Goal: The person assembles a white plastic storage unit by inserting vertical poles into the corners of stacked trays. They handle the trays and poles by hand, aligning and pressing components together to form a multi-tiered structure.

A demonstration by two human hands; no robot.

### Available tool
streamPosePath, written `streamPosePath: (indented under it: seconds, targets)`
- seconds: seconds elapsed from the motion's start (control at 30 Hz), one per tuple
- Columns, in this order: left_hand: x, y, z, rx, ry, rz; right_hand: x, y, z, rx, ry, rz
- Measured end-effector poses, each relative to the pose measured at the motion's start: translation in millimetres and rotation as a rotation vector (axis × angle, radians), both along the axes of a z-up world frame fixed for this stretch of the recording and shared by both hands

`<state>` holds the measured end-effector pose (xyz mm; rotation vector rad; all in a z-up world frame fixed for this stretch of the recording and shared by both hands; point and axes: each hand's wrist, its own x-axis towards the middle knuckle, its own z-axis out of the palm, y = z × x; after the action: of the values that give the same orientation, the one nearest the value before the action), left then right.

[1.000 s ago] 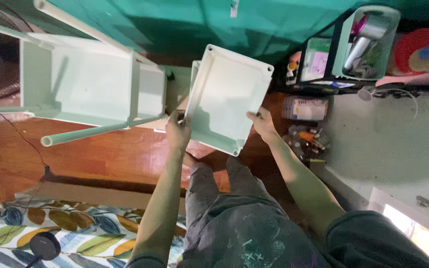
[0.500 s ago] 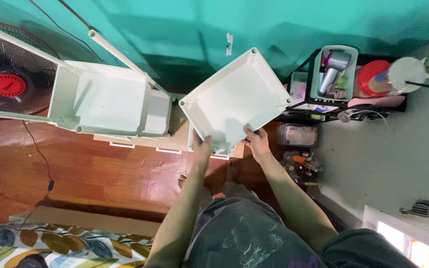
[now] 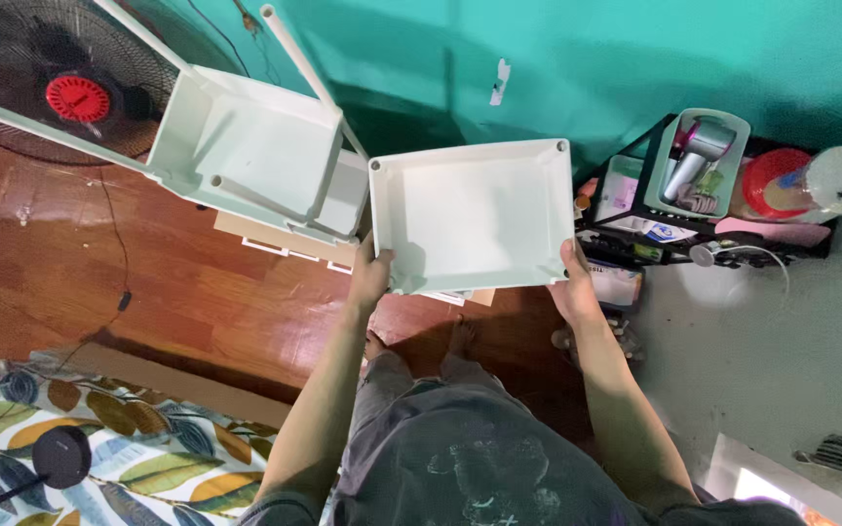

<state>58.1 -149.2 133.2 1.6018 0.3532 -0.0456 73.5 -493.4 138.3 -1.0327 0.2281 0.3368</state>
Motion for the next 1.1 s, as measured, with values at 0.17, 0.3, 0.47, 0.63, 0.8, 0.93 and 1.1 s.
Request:
streamPosePath:
  seconds: [0.17, 0.3, 0.47, 0.63, 0.8, 0.93, 1.1]
  targets:
    - [3, 0, 37, -0.017, -0.153, -0.045, -10, 10, 19, 0.016, -0.033, -0.096]
    - [-6, 5, 78, -0.012, -0.265, -0.096, -24, 20, 41, 0.015, -0.132, -0.175]
    - [-27, 18, 137, 0.014, -0.258, -0.083, -43, 40, 81, 0.034, -0.147, -0.249]
    - [-49, 49, 212, 0.064, -0.625, -0.175, -59, 69, 148, 0.043, -0.216, -0.345]
    - [-66, 91, 264, 0.010, -0.761, -0.109, -76, 113, 213, 0.155, -0.501, -0.301]
    - [-62, 140, 273, -0.191, -0.596, 0.002, -81, 162, 243, 0.153, -0.624, -0.193]
    - [-57, 210, 269, -0.495, -0.498, 0.042, -83, 219, 260, 0.064, -0.713, -0.106]
